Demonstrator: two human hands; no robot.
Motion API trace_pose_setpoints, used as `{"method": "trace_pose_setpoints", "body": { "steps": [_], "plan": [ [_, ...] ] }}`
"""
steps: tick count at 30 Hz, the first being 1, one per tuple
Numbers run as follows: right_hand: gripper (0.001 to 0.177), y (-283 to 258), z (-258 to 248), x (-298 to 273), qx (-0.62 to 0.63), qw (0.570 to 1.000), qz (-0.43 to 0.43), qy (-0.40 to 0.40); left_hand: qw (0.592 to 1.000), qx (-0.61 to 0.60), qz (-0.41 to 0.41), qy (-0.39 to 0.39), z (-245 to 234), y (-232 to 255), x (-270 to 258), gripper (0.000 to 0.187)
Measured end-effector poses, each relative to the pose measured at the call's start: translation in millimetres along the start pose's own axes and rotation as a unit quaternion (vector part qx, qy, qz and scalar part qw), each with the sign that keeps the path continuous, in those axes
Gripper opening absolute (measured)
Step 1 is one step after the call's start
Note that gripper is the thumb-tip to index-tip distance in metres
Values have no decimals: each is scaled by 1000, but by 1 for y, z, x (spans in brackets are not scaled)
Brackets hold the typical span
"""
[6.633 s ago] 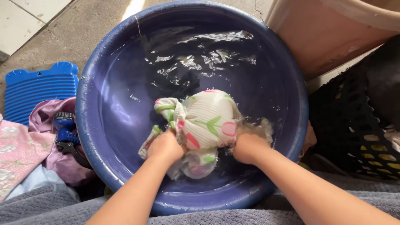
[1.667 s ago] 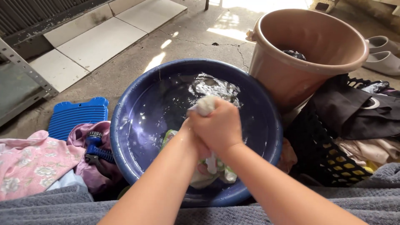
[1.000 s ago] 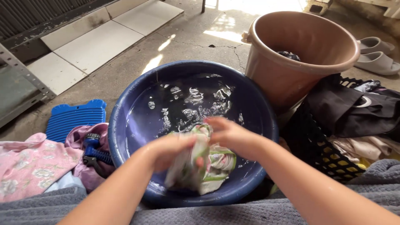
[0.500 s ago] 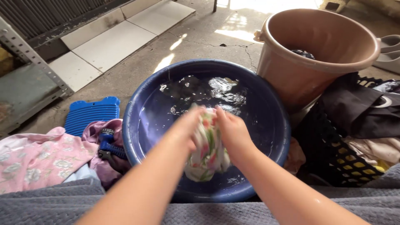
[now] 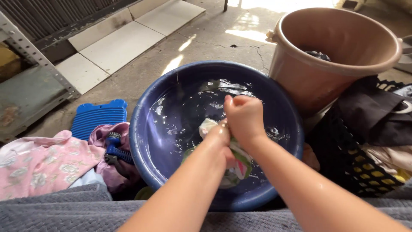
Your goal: Hand-washing clothes in a basin of water.
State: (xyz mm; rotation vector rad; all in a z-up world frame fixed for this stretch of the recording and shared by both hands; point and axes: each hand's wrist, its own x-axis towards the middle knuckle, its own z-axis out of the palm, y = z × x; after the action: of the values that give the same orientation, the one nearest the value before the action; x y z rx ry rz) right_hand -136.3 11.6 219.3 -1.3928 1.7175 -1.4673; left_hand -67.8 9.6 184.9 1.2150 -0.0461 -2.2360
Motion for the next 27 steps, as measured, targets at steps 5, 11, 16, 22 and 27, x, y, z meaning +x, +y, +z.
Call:
{"method": "trace_pose_setpoints", "body": {
  "steps": [5,11,16,22,27],
  "plan": [
    [33,-30,-12,-44,10,1000,11,-9,984,-14,47,-170,-32,-5,30,47],
    [28,5,-47,-29,-5,995,33,-90,985,154,-29,-73,-11,7,-30,58],
    [43,62,-108,2,0,985,173,2,857,22,-75,-509,-65,85,-30,59],
    [55,160,-150,10,-15,987,158,30,980,135,61,-129,-48,105,-89,75],
    [32,152,-102,-17,-234,966,97,-43,975,207,78,-6,-115,80,13,55]
  ]
}}
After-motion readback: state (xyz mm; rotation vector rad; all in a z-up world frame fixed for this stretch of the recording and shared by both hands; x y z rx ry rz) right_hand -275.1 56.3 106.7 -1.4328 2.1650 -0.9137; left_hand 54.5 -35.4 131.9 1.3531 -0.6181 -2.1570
